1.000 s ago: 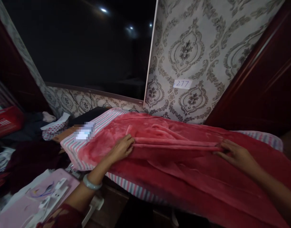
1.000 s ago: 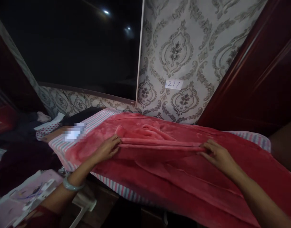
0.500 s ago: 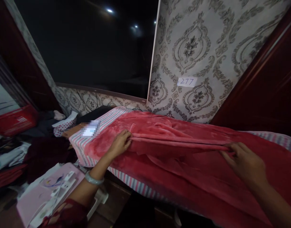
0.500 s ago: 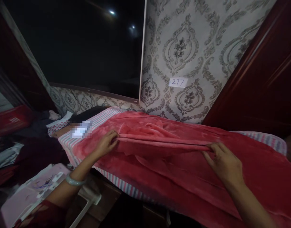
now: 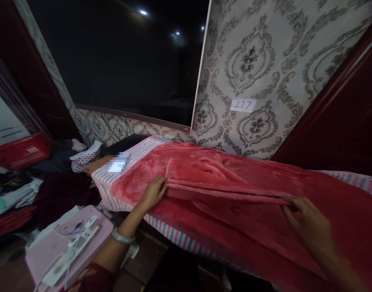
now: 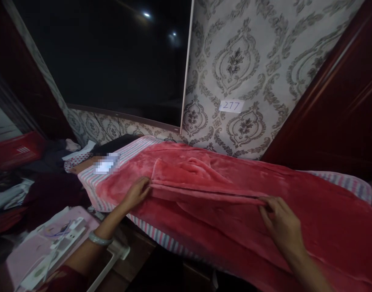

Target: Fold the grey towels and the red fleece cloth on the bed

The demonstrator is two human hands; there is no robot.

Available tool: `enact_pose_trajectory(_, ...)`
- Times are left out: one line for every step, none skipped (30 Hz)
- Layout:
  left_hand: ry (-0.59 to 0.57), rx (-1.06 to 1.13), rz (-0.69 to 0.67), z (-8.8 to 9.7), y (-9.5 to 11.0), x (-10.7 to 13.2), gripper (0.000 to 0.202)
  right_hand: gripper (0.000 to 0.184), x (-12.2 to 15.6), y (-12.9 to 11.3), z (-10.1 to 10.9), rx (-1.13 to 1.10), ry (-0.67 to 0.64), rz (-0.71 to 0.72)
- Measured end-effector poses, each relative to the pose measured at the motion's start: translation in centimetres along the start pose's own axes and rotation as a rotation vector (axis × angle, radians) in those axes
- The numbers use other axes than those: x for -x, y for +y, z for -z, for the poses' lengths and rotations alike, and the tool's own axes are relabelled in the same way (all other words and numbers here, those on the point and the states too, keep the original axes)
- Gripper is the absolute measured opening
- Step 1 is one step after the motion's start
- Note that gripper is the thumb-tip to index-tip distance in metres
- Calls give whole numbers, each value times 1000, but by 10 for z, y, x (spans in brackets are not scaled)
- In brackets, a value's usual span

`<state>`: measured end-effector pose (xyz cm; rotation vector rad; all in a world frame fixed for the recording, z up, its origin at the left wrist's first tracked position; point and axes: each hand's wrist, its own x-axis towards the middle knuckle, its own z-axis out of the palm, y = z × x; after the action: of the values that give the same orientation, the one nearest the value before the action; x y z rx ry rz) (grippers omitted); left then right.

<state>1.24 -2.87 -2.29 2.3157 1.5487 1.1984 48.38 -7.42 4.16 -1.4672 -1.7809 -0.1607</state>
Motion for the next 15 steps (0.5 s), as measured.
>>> enact_pose_trajectory(5,17,13,-2,-1,2,7,12,3,4,-2,21,22,19)
enact_pose_trajectory(14,31,26,-3,-1,3,6,15,6,8,-4,42,48,44)
enact_pose_trajectory(23,39,37,-4,-1,4,6,18,8,13,-7,63,69,72)
enact_pose_trajectory(32,42,42,-5,-1,4,6,21,10,16,-9,80,83,100)
enact_pose_trajectory(43,40,40,-4,0,4,7,23,11,19,-11,93,88,125)
enact_pose_trajectory(55,33,31,-3,2,3,7,24,12,21,-13,103,85,142)
enact_pose_trajectory(68,22,17,-2,3,2,8,23,11,21,-14,107,87,153)
enact_pose_trajectory(82,9,-1,1,5,0,9,23,10,20,-14,106,88,156)
enact_pose_trajectory(93,-8,-20,4,8,-3,9,22,7,18,-13,101,93,150)
enact_pose_trajectory(104,-31,-40,8,10,-6,10,22,3,15,-11,95,101,128)
enact_pose_trajectory(111,-64,-59,12,13,-10,12,23,-2,11,-9,91,113,91)
enact_pose_trajectory(115,-109,-75,18,16,-15,17,27,-8,5,-6,90,128,43)
enact_pose_trajectory(110,-162,-91,24,20,-21,23,33,-16,-1,-2,90,143,-3)
enact_pose_trajectory(97,-219,-106,31,24,-27,29,38,-25,-8,3,87,157,-29)
enact_pose_trajectory(81,-270,-120,39,28,-34,32,40,-35,-15,8,80,173,-31)
